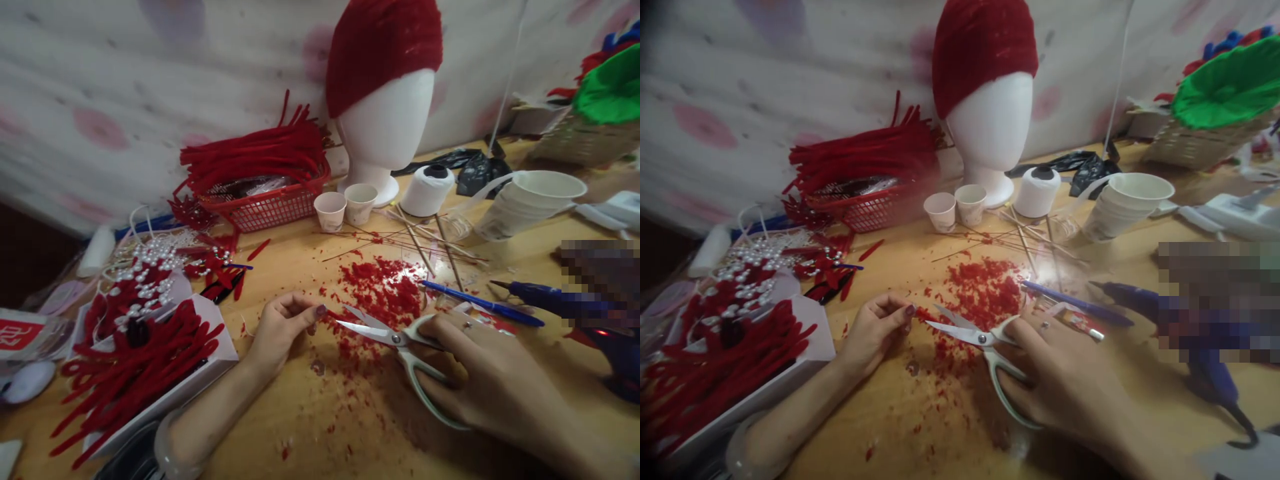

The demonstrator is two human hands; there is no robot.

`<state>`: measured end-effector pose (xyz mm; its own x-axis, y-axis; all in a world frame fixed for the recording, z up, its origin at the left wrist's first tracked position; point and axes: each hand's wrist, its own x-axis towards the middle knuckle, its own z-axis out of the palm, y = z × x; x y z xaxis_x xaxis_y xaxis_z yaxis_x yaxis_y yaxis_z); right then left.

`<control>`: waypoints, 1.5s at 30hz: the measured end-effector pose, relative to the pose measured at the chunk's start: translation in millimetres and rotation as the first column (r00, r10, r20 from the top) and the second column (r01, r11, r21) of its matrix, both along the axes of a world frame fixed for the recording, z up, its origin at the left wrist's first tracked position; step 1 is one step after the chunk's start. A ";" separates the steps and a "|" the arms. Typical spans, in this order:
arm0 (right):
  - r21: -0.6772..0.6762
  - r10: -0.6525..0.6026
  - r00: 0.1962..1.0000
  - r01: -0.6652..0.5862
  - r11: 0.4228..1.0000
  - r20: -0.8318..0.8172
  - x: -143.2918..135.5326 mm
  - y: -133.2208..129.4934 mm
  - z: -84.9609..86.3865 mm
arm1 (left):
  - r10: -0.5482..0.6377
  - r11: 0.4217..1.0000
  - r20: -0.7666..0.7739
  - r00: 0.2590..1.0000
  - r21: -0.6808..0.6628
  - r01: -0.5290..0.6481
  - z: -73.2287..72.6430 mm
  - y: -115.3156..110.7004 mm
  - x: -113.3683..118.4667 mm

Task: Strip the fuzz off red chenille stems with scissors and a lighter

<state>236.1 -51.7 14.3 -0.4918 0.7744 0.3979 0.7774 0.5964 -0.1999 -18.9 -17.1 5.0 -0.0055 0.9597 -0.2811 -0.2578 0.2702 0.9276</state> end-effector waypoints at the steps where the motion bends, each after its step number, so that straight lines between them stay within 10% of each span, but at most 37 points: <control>1: 0.016 0.006 1.000 -0.006 1.000 0.001 0.1 0.6 -1.2 | -0.009 1.000 -0.004 1.000 -0.004 0.009 0.7 -0.3 -0.1; 31: -0.004 0.029 0.998 -0.028 1.000 0.057 -10.6 2.7 -10.8 | -0.007 0.999 0.001 1.000 -0.043 0.007 2.0 -2.1 0.9; 45: 0.148 -0.128 0.992 0.128 0.981 -0.013 2.3 -8.6 40.7 | 0.108 0.994 0.166 0.980 -0.046 -0.101 5.7 -0.4 2.5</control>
<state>238.4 -60.3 55.0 -0.3912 0.7630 0.5146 0.8487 0.5154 -0.1190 -16.4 -17.6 10.7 -0.0549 0.9452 -0.3218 -0.4380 0.2668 0.8585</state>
